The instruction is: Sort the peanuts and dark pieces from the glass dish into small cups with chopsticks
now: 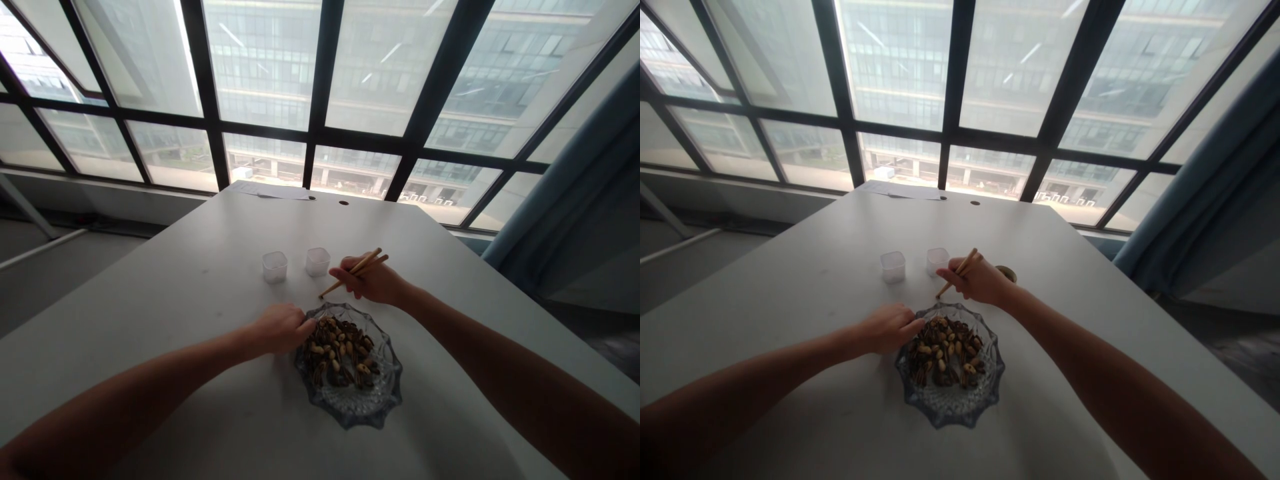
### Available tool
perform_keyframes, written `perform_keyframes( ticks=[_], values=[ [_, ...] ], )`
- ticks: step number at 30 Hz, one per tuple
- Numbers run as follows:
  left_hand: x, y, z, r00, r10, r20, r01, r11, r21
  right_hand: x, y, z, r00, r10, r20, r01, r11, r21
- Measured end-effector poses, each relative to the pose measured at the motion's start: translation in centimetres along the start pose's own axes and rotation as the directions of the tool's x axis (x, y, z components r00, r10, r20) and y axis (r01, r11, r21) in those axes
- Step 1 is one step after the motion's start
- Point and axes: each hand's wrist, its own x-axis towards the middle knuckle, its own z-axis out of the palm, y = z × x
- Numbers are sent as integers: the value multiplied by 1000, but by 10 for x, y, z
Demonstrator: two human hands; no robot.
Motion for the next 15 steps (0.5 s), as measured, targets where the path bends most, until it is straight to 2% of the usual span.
perform_keyframes(
  ticks=[5, 15],
  values=[
    [1, -1, -1, 1000, 0, -7, 0, 1000, -15, -2, 4, -1, 999, 20, -30, -20, 1000, 12],
    [4, -7, 2, 999, -14, -29, 14, 1000, -20, -11, 14, -8, 983, 75, -165, -61, 995, 84]
  ],
)
